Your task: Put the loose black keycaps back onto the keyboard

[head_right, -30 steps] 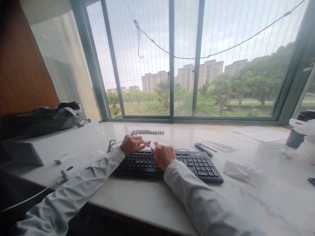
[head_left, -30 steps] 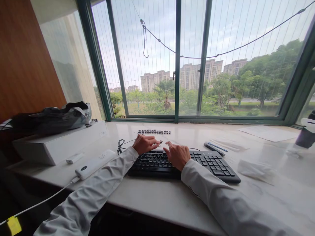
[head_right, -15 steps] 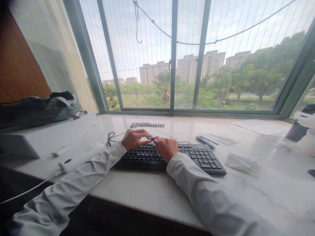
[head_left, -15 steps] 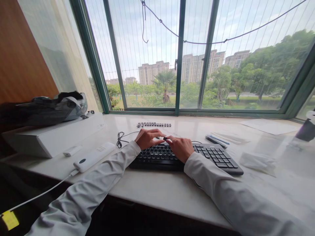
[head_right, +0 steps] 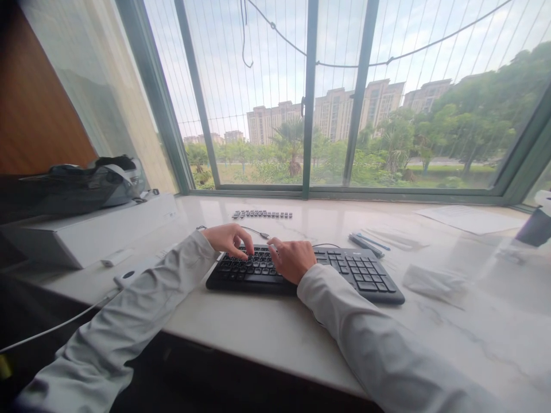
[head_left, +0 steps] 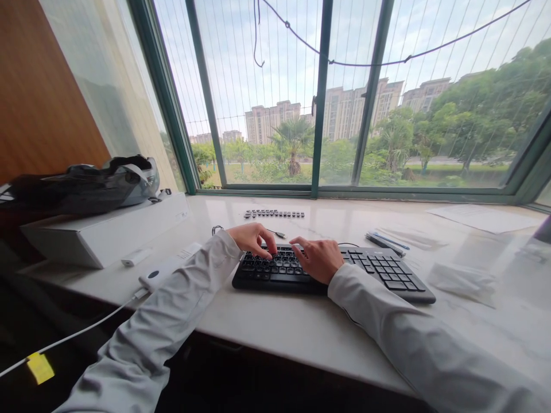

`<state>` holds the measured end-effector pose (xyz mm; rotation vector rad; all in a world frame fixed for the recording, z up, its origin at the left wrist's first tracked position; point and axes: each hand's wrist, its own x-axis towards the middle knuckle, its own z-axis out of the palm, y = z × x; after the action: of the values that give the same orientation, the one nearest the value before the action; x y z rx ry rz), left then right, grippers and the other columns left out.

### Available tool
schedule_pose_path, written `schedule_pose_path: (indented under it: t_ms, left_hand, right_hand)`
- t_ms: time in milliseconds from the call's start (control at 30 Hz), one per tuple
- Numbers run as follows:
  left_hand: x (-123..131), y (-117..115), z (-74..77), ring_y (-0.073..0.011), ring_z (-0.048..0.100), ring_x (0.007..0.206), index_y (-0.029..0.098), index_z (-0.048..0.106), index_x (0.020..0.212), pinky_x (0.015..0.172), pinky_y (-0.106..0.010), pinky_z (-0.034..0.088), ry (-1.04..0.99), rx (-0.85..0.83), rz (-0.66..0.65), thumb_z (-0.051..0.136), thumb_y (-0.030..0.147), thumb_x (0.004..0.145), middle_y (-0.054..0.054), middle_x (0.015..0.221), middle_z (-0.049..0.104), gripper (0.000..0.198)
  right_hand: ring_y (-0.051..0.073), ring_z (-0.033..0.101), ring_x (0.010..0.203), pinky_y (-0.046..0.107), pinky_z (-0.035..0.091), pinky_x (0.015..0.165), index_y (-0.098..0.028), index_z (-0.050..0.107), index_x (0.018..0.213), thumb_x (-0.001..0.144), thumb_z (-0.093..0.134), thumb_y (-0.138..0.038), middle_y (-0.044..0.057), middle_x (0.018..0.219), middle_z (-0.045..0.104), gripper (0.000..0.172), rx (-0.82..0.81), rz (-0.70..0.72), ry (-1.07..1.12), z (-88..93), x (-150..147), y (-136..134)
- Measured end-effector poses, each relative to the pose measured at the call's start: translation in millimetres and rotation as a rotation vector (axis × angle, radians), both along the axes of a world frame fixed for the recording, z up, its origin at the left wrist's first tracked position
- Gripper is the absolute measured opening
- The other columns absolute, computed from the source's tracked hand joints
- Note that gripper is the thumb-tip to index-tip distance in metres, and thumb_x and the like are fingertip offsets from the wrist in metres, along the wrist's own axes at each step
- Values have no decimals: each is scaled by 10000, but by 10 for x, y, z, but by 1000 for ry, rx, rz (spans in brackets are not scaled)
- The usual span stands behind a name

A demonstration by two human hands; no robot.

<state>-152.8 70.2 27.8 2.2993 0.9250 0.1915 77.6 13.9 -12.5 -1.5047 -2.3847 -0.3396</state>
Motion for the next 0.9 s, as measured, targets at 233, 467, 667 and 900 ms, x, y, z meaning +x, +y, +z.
schedule_pose_path:
  t_ms: [233,467,667,900]
  left_hand:
    - [-57,-21,18,-59,445,439,185,759,862,418,-192,330,117,-60,100,769,466,576,-18,695,699,400]
    - [-99,28,-21,-75,457,468,217,771,834,463,-200,333,199,-5,137,775,492,545,6,609,676,399]
    - [-105,43,-43,-69,441,471,206,775,827,456,-208,288,214,35,124,774,485,550,4,598,671,393]
    - [-70,2,-34,-72,452,489,209,777,785,476,-204,311,187,46,127,780,484,538,19,561,649,370]
  right_hand:
    - [188,656,778,273,364,657,-336,567,1190,958,202,-463,23,902,726,451,15,46,-18,-20,-12,-4]
    - [180,653,786,273,362,662,-324,570,1189,961,185,-459,40,935,723,467,-8,51,-54,-6,-8,-21]
    - [181,653,768,273,348,637,-336,581,1154,956,202,-455,26,914,725,444,1,79,-53,-3,-16,-29]
    - [175,651,768,266,342,643,-311,597,1134,961,211,-428,35,911,723,439,0,124,-63,-1,-40,-57]
